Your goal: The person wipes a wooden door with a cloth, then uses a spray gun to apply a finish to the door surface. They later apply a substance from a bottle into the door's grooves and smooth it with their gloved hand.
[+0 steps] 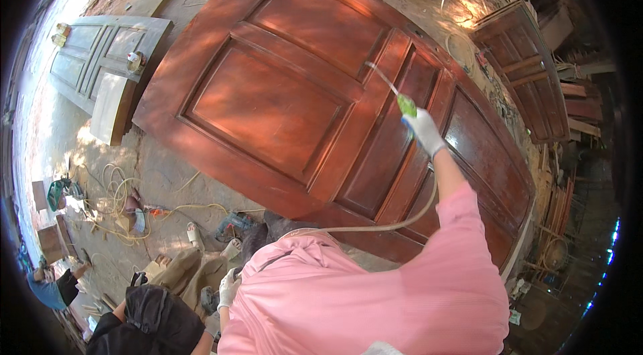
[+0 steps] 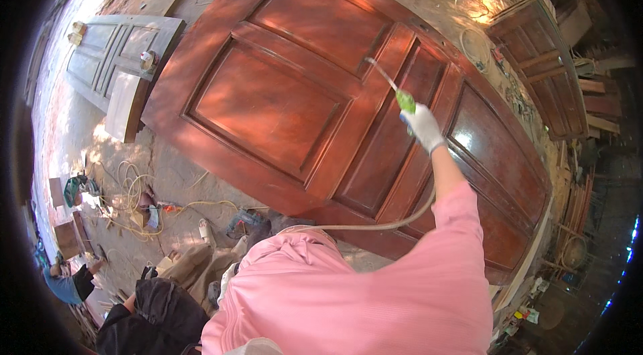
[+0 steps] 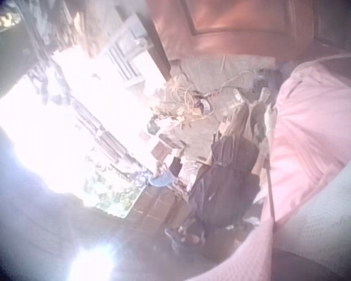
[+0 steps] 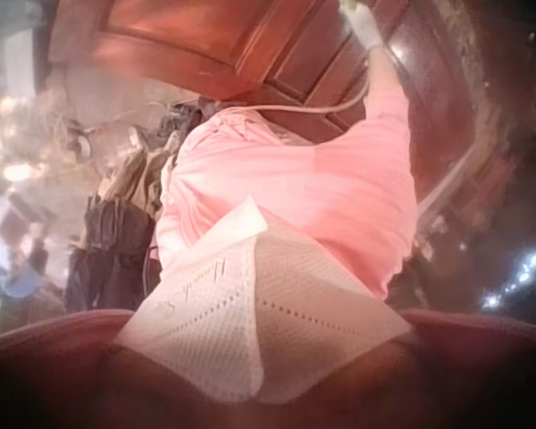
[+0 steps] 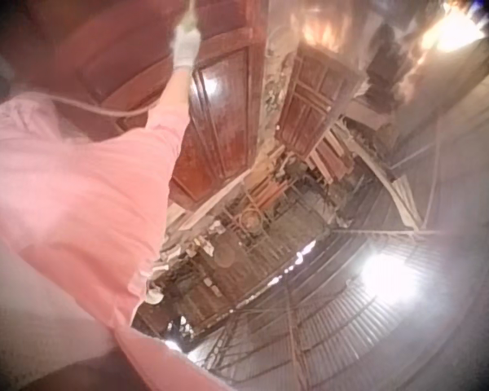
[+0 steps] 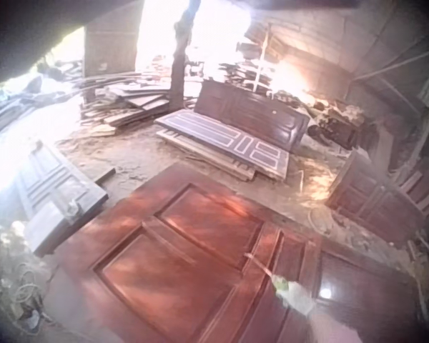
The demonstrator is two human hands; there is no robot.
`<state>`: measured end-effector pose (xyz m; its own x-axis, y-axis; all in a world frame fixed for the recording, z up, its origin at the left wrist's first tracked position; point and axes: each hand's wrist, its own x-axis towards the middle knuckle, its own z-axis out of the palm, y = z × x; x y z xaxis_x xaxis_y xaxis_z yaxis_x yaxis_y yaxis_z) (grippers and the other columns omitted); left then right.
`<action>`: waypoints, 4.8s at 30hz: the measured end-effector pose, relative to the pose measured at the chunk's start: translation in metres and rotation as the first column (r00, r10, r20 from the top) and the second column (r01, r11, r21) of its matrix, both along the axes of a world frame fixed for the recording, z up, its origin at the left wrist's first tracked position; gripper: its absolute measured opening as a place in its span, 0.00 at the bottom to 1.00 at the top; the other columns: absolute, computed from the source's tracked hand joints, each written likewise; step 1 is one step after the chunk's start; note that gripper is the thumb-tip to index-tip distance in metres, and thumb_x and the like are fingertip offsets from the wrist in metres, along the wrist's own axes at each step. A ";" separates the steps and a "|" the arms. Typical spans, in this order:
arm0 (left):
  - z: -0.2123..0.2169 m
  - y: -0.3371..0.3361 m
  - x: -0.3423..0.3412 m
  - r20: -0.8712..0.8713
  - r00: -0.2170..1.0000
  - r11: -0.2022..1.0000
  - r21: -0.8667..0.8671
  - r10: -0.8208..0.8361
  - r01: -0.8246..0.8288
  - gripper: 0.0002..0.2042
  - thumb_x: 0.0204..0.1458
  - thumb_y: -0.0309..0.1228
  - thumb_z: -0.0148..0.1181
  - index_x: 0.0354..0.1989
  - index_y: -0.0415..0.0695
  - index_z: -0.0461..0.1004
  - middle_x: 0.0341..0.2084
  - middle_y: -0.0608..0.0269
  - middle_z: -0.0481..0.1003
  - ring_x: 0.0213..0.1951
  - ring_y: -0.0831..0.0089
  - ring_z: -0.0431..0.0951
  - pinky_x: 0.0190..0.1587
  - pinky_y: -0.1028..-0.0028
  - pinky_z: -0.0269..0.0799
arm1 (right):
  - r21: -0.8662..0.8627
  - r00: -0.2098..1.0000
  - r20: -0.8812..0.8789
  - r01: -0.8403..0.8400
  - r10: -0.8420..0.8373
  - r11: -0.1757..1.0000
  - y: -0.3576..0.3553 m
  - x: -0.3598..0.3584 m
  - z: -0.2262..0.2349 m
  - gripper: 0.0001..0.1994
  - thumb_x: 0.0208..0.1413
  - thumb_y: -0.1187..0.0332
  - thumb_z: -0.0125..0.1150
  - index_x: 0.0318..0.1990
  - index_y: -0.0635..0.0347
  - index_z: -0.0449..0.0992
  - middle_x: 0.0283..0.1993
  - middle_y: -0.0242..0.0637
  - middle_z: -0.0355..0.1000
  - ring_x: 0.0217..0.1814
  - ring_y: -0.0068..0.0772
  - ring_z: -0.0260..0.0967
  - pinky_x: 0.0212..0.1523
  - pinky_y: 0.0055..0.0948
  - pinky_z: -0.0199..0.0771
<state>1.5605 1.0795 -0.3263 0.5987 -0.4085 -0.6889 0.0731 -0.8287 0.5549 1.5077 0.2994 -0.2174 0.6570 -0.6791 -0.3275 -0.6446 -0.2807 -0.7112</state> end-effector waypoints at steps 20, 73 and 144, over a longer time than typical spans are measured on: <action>-0.079 0.073 -0.086 -0.003 0.996 0.994 -0.065 0.086 -0.086 0.21 0.55 0.33 0.60 0.58 0.44 0.72 0.48 0.48 0.78 0.52 0.53 0.78 0.54 0.63 0.72 | 0.488 0.967 -0.065 -0.184 0.246 0.853 0.191 0.100 0.010 0.10 0.55 0.58 0.61 0.32 0.54 0.74 0.20 0.28 0.67 0.15 0.21 0.62 0.12 0.26 0.59; -0.052 -0.085 -0.404 0.074 0.817 0.820 0.063 -0.572 0.569 0.15 0.54 0.37 0.63 0.46 0.43 0.80 0.31 0.55 0.82 0.33 0.65 0.82 0.39 0.65 0.76 | 0.499 0.234 0.045 0.837 -0.971 0.225 0.309 -0.849 -0.015 0.13 0.60 0.54 0.60 0.34 0.54 0.74 0.19 0.35 0.71 0.12 0.28 0.64 0.10 0.30 0.62; 0.048 -0.479 -1.240 0.207 0.872 0.895 0.155 -0.443 0.418 0.12 0.55 0.33 0.58 0.45 0.45 0.80 0.39 0.48 0.80 0.43 0.48 0.80 0.45 0.56 0.75 | -0.314 0.939 -0.272 0.119 -0.209 0.942 -0.383 -1.386 0.002 0.23 0.55 0.48 0.55 0.45 0.59 0.78 0.46 0.55 0.78 0.51 0.56 0.76 0.52 0.50 0.73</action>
